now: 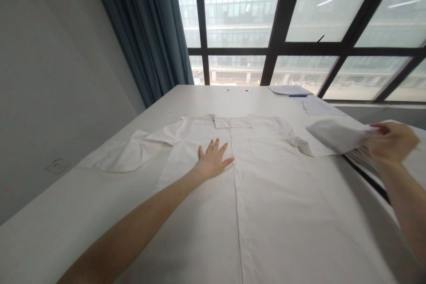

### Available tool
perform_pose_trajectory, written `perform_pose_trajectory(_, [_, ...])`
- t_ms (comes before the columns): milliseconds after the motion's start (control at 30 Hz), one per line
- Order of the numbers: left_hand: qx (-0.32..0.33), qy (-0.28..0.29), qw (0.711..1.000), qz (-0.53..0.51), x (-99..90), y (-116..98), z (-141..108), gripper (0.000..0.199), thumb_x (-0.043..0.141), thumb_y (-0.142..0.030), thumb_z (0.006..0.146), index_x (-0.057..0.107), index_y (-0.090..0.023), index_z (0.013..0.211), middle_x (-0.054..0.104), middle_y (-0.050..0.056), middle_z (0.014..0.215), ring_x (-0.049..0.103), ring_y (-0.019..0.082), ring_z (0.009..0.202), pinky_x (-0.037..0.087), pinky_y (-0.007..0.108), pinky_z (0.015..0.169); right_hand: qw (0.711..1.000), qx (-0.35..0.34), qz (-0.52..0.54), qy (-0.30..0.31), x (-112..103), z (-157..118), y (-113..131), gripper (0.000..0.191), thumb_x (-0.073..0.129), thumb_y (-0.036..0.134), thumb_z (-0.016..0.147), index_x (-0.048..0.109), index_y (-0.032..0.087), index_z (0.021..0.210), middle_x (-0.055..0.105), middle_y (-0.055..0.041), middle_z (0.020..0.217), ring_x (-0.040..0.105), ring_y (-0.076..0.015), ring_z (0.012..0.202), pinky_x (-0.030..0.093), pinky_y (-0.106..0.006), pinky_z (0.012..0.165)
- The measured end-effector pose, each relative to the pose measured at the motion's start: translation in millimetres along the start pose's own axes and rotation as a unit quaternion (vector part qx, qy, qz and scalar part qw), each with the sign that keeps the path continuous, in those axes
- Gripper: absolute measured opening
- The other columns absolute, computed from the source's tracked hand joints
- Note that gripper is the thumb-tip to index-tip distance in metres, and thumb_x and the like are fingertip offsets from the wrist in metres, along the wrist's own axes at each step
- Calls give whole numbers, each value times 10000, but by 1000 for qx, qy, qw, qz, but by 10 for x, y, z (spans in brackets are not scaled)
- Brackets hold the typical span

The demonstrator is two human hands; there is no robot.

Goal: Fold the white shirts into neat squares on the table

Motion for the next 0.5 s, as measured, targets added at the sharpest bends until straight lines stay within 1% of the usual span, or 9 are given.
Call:
perform_pose_trajectory(67, [-12, 5, 999, -47, -32, 34, -5, 679, 267, -635, 936, 300, -244, 1489, 197, 136, 1586, 129, 311, 1472, 68, 664, 1107, 996, -63, 49, -47, -227, -25, 371, 342, 488, 53, 639, 749, 92, 857, 707, -198, 816, 637, -284, 858, 457, -384, 755])
perform_pose_trajectory(133, [-21, -8, 991, -128, -108, 61, -11, 627, 236, -583, 962, 341, -228, 1468, 270, 121, 1566, 178, 277, 1465, 55, 610, 1139, 981, -134, 119, -74, -515, -131, 872, 313, 468, 49, 686, 720, 138, 849, 710, -164, 907, 634, -263, 915, 473, -372, 814])
perform_pose_trajectory(200, [-10, -24, 966, -258, -213, 59, -39, 616, 207, -553, 972, 372, -199, 1448, 332, 115, 1542, 241, 239, 1450, 85, 516, 1175, 958, -201, 187, -79, -833, -345, 1425, 252, 458, 84, 793, 692, 165, 836, 697, -140, 965, 627, -243, 965, 476, -371, 847])
perform_pose_trajectory(233, [-1, -20, 941, -338, -256, 53, -67, 631, 192, -553, 971, 371, -180, 1447, 351, 124, 1532, 279, 226, 1436, 123, 468, 1182, 940, -241, 229, -74, -997, -506, 1709, 242, 451, 113, 854, 683, 176, 831, 691, -129, 978, 629, -233, 965, 482, -369, 848])
perform_pose_trajectory(267, [5, -4, 907, -420, -285, 45, -108, 655, 174, -562, 969, 353, -162, 1455, 359, 139, 1525, 319, 219, 1418, 174, 430, 1177, 912, -294, 280, -58, -1153, -713, 1996, 265, 426, 132, 909, 679, 186, 849, 685, -124, 1008, 632, -224, 972, 490, -369, 845])
perform_pose_trajectory(300, [5, 23, 866, -499, -300, 39, -167, 683, 152, -581, 964, 320, -155, 1470, 360, 154, 1522, 361, 221, 1397, 236, 413, 1158, 867, -369, 332, -27, -1300, -985, 2290, 281, 412, 140, 938, 678, 191, 864, 681, -122, 1020, 638, -223, 957, 502, -373, 829])
perform_pose_trajectory(367, [-14, 97, 773, -627, -290, 24, -346, 743, 115, -646, 940, 230, -177, 1505, 369, 174, 1513, 441, 254, 1344, 354, 444, 1086, 798, -484, 355, 58, -1467, -1596, 2742, 283, 416, 166, 968, 680, 244, 905, 697, -47, 1035, 654, -171, 941, 529, -305, 823])
perform_pose_trajectory(433, [-43, 153, 690, -706, -277, 32, -590, 806, 130, -727, 898, 174, -215, 1519, 415, 183, 1480, 506, 301, 1282, 425, 500, 1003, 714, -579, 372, 132, -1590, -2245, 2988, 248, 444, 210, 978, 682, 249, 921, 707, -14, 1048, 652, -150, 961, 538, -258, 834])
perform_pose_trajectory(500, [-79, 164, 641, -745, -262, 103, -845, 844, 217, -758, 876, 183, -211, 1517, 497, 188, 1410, 552, 316, 1223, 435, 508, 980, 637, -638, 392, 184, -1674, -2775, 3048, 250, 441, 239, 988, 676, 238, 902, 709, -3, 1056, 639, -146, 1010, 529, -254, 881])
Point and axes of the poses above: each hand's wrist, its own z-axis towards the middle knuckle, its own x-axis out of the palm, y = z × x, the point moved 9 cm from there along z, towards the middle knuckle
